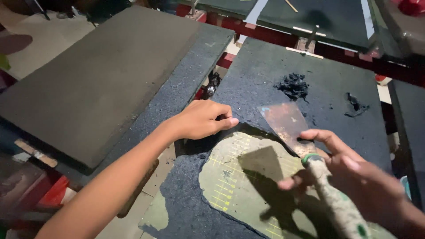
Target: Scraping and removing dried ink residue from a screen printing platen using a putty knife.
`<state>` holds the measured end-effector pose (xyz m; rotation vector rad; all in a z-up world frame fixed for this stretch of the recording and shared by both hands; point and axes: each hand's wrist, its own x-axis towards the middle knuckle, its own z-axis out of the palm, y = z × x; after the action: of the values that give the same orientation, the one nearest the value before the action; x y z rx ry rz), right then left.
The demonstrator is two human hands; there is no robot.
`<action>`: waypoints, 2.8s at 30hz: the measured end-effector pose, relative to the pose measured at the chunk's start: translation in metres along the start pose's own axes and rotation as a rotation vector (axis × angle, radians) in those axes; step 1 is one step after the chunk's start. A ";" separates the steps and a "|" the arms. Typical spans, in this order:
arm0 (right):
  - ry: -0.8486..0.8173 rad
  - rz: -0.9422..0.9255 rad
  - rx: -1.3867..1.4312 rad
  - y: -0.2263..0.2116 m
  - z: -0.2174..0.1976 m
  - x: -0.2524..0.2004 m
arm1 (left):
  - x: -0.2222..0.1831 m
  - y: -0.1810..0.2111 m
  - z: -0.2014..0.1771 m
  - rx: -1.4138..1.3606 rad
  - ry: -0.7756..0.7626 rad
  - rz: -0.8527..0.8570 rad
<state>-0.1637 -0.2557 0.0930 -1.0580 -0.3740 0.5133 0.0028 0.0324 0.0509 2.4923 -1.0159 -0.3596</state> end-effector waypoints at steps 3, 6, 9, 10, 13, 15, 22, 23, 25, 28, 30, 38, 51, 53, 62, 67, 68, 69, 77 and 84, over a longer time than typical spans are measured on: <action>0.407 -0.002 -0.202 0.023 0.003 -0.002 | 0.000 0.000 0.000 -0.011 0.002 -0.009; 0.268 -0.042 -1.176 0.041 -0.008 0.000 | 0.000 0.000 0.001 -0.020 0.008 -0.012; 0.237 0.491 -1.414 0.029 -0.007 0.023 | 0.002 -0.004 0.004 -0.033 0.033 0.023; 0.239 0.490 -1.415 0.031 -0.009 0.022 | 0.002 -0.003 0.004 -0.032 0.034 0.025; -0.101 -0.171 -1.914 0.033 -0.014 0.024 | 0.000 -0.003 0.002 -0.063 0.048 0.019; -0.247 -0.060 -1.973 0.029 -0.019 0.027 | 0.000 -0.003 0.000 -0.068 0.018 0.027; -0.313 -0.012 -2.060 0.029 -0.028 0.036 | -0.002 0.001 -0.003 -0.087 0.014 0.003; -0.300 0.018 -2.053 0.027 -0.029 0.036 | -0.002 0.000 -0.002 -0.087 0.021 0.000; -0.284 0.048 -2.044 0.025 -0.035 0.036 | -0.001 0.000 -0.002 -0.085 0.025 -0.002; -0.241 0.062 -2.034 0.019 -0.052 0.032 | 0.000 0.000 -0.001 -0.091 0.023 -0.003; -0.093 0.070 -2.008 0.014 -0.060 0.029 | 0.000 -0.002 0.000 -0.086 0.031 0.002; -0.017 0.367 -1.889 -0.004 -0.051 0.013 | -0.001 0.001 0.002 -0.101 0.062 -0.028; -0.027 0.232 -1.853 0.007 -0.054 0.024 | 0.010 -0.020 0.021 0.262 0.354 0.253; 0.051 0.375 -1.884 -0.002 -0.050 0.015 | 0.013 -0.025 0.025 0.251 0.353 0.247; 0.028 0.434 -1.942 0.012 -0.040 0.002 | 0.017 -0.026 0.027 0.259 0.366 0.249; -0.111 0.221 -2.016 0.026 -0.027 0.030 | 0.017 -0.030 0.026 0.287 0.404 0.342; -0.104 0.234 -1.902 0.020 -0.027 0.033 | 0.017 -0.030 0.025 0.311 0.378 0.345; -0.096 0.245 -1.788 0.015 -0.028 0.036 | 0.016 -0.030 0.025 0.335 0.352 0.348; 0.236 0.584 -1.775 -0.009 -0.027 0.021 | 0.017 -0.030 0.028 0.323 0.341 0.315; -0.057 0.194 -1.834 0.022 -0.027 0.036 | 0.015 -0.028 0.023 0.281 0.319 0.272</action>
<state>-0.1251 -0.2465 0.0627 -2.8636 -0.8251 0.2603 0.0210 0.0331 0.0164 2.4896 -1.3163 0.2733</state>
